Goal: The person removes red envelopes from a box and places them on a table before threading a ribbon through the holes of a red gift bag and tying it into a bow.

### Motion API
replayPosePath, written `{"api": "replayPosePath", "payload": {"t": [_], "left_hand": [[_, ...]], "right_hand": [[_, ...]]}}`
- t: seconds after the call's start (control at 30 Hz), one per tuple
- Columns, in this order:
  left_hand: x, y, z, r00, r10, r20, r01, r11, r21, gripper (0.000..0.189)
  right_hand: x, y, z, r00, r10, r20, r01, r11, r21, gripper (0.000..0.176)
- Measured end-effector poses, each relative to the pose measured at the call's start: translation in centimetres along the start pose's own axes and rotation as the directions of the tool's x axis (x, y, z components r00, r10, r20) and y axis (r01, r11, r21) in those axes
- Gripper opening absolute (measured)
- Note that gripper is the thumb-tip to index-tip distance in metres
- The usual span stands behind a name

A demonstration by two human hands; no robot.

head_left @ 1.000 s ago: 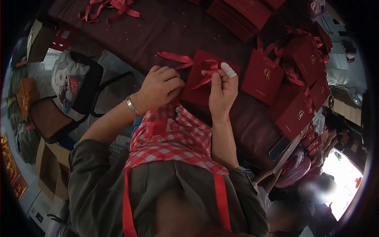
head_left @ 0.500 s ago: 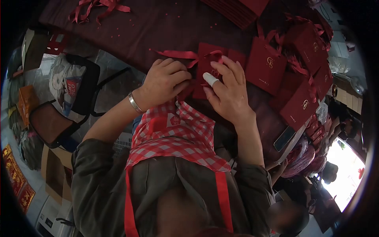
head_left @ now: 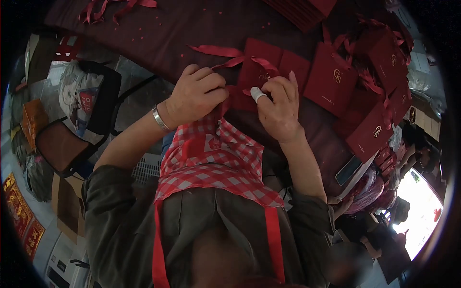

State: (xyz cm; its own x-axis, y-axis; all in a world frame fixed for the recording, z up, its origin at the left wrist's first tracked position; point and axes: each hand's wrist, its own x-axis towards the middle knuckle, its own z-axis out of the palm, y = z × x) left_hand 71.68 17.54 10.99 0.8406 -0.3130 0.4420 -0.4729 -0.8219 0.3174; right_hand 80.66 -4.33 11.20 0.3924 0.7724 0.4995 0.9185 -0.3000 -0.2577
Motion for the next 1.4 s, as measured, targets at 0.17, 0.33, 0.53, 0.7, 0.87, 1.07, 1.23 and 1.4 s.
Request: {"api": "replayPosePath", "payload": {"t": [0.17,0.33,0.53,0.7,0.87,1.07,1.23,1.4], "left_hand": [[1.0,0.2,-2.0,0.985,-0.097,0.140,0.115,0.985,-0.129,0.015],[1.8,0.3,-0.9,0.937,-0.318,0.147,0.344,0.915,-0.211,0.012],[2.4,0.8,-1.1,0.914,-0.324,0.246,0.358,0.927,-0.110,0.011],[2.3,0.8,-1.1,0.912,-0.328,0.248,0.364,0.924,-0.114,0.008],[1.7,1.5,-0.3,0.970,-0.243,0.008,0.243,0.970,0.009,0.011],[1.2,1.1,-0.3,0.978,-0.207,-0.002,0.207,0.978,0.012,0.014],[1.6,0.6,-0.2,0.976,-0.207,0.073,0.211,0.977,-0.040,0.012],[1.1,-0.1,-0.7,0.964,-0.255,0.081,0.261,0.962,-0.079,0.014]], "right_hand": [[-0.1,-0.5,-1.2,0.990,0.052,0.133,-0.061,0.996,0.065,0.021],[-0.1,0.1,-0.9,0.981,0.183,0.060,-0.192,0.956,0.221,0.019],[0.8,-0.1,-0.5,0.984,0.156,0.091,-0.166,0.980,0.114,0.017],[1.2,0.1,-0.3,0.979,0.181,0.092,-0.194,0.968,0.157,0.015],[1.7,-0.3,-0.9,0.945,0.250,0.212,-0.278,0.954,0.110,0.014],[1.4,-0.9,-0.2,0.937,0.268,0.223,-0.304,0.941,0.149,0.011],[-0.6,-0.5,1.1,0.982,0.087,-0.165,-0.043,0.967,0.252,0.011],[-0.7,-0.6,1.6,0.982,0.153,-0.106,-0.131,0.973,0.192,0.014]]}}
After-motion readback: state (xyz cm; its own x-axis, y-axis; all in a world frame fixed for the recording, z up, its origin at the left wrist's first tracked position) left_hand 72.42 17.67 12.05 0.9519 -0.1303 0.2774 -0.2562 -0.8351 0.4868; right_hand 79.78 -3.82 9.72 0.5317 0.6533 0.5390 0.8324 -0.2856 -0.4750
